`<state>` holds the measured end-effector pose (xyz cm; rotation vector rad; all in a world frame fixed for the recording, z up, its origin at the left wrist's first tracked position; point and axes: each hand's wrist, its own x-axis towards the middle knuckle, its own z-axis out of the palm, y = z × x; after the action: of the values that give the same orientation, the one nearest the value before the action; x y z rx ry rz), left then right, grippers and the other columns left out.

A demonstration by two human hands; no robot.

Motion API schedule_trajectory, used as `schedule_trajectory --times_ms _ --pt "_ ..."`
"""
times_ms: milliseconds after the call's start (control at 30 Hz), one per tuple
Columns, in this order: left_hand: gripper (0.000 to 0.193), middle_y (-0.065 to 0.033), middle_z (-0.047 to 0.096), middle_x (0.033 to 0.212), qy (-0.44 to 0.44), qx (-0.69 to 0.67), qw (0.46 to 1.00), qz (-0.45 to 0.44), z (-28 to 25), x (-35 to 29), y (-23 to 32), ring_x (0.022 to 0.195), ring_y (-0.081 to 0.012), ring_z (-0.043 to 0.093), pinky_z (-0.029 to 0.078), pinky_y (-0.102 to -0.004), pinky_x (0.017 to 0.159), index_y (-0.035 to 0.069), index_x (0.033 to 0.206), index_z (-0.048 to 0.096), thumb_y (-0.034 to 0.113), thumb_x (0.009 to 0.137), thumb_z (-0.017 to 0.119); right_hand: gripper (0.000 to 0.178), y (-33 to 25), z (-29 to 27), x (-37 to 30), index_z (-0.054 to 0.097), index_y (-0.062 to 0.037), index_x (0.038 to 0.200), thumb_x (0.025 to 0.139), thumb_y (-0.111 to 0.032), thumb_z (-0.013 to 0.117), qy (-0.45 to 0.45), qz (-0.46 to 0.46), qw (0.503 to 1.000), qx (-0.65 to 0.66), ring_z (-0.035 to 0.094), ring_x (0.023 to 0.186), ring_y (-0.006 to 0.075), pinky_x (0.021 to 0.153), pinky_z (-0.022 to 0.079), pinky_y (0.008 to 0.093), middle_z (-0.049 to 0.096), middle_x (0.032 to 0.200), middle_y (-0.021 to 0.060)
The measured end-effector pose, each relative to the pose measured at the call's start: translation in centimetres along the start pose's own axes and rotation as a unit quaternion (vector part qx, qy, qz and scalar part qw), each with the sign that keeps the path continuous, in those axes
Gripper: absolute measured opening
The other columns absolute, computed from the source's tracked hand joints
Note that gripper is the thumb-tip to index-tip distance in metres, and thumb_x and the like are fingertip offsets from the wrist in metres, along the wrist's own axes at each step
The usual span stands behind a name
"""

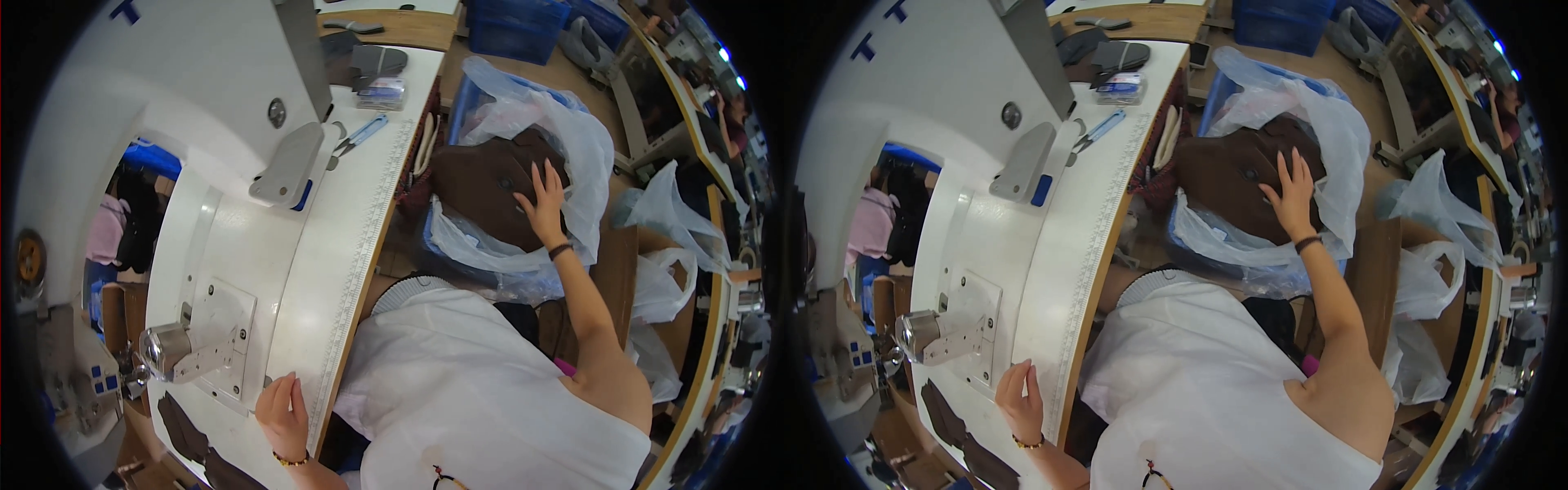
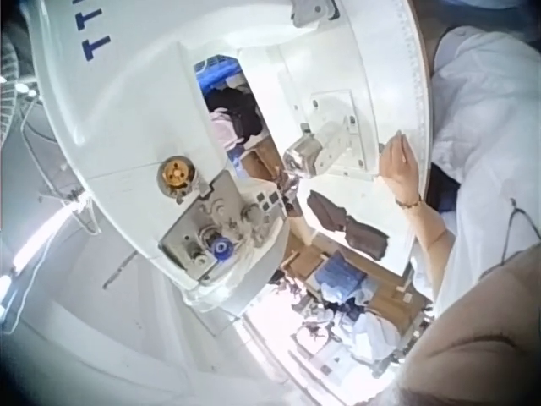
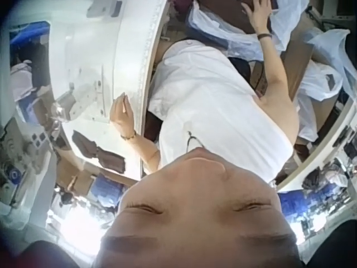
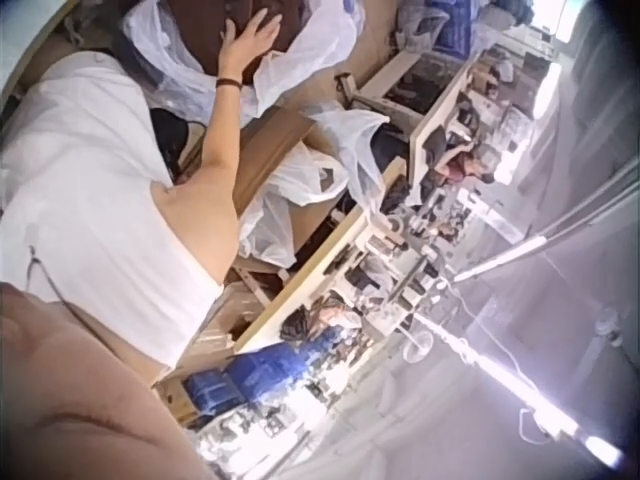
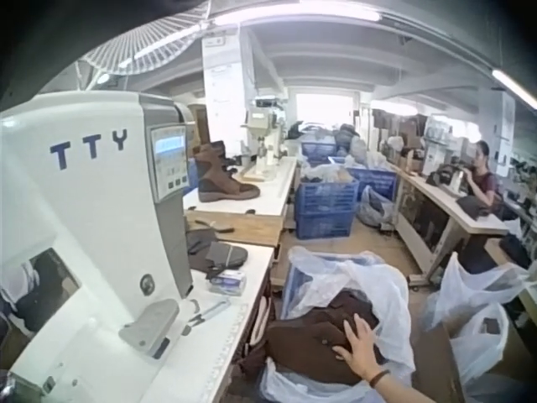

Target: Stitching together leather components of a shoe upper using an industrial sewing machine.

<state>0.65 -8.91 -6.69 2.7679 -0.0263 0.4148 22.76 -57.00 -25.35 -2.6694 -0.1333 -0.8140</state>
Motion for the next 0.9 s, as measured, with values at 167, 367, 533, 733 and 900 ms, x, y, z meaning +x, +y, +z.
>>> schedule_trajectory --times_ms 167,367,533,733,900 --pt "0.012 -0.0116 0.065 0.081 0.007 -0.012 0.999 0.037 0.0 0.7 0.4 0.071 -0.0288 0.062 0.048 -0.0357 0.063 0.001 0.088 0.065 0.000 0.076 0.067 0.019 -4.2 -2.6 0.0 0.059 -0.0016 0.088 0.088 -0.020 0.061 0.022 -0.009 0.998 0.066 0.054 0.086 0.0327 0.077 0.040 0.0420 0.059 0.089 0.0130" --pt "0.011 -0.0059 0.064 0.080 0.069 -0.008 0.998 0.013 -1.2 -1.1 -1.3 0.067 -0.0231 0.060 0.047 -0.0330 0.059 0.005 0.086 0.065 0.005 0.076 0.068 0.018 -12.2 -9.5 12.6 0.061 -0.0035 0.096 0.092 -0.012 0.046 0.256 0.057 0.822 0.505 0.058 0.077 0.0217 0.069 0.043 0.0329 0.061 0.082 0.0096" --pt "0.006 -0.0072 0.065 0.080 0.161 -0.039 0.984 -0.057 -3.7 -4.4 -4.6 0.067 -0.0252 0.062 0.049 -0.0341 0.060 0.005 0.085 0.066 0.007 0.079 0.067 0.020 -27.4 -4.9 16.5 0.053 -0.0051 0.079 0.092 -0.020 0.048 0.023 -0.129 0.571 0.811 0.048 0.068 0.0162 0.063 0.038 0.0294 0.053 0.073 0.0047" --pt "0.019 -0.0126 0.065 0.100 0.282 0.143 0.891 -0.326 -7.7 -7.2 -20.1 0.096 -0.0300 0.060 0.048 -0.0388 0.083 0.005 0.097 0.066 0.011 0.080 0.062 0.041 -44.1 -0.8 15.1 0.042 -0.0071 0.058 0.092 -0.030 0.049 -0.382 -0.291 0.471 0.740 0.037 0.058 0.0095 0.055 0.031 0.0253 0.042 0.062 -0.0012" --pt "0.008 -0.0089 0.066 0.093 0.160 0.341 0.822 -0.428 -9.2 -7.3 -31.1 0.092 -0.0267 0.061 0.048 -0.0415 0.079 0.008 0.084 0.060 0.012 0.083 0.054 0.036 -48.9 -1.8 15.2 0.043 -0.0038 0.063 0.081 -0.019 0.070 -0.483 -0.361 0.572 0.555 0.031 0.058 0.0058 0.052 0.029 0.0244 0.033 0.058 -0.0039"
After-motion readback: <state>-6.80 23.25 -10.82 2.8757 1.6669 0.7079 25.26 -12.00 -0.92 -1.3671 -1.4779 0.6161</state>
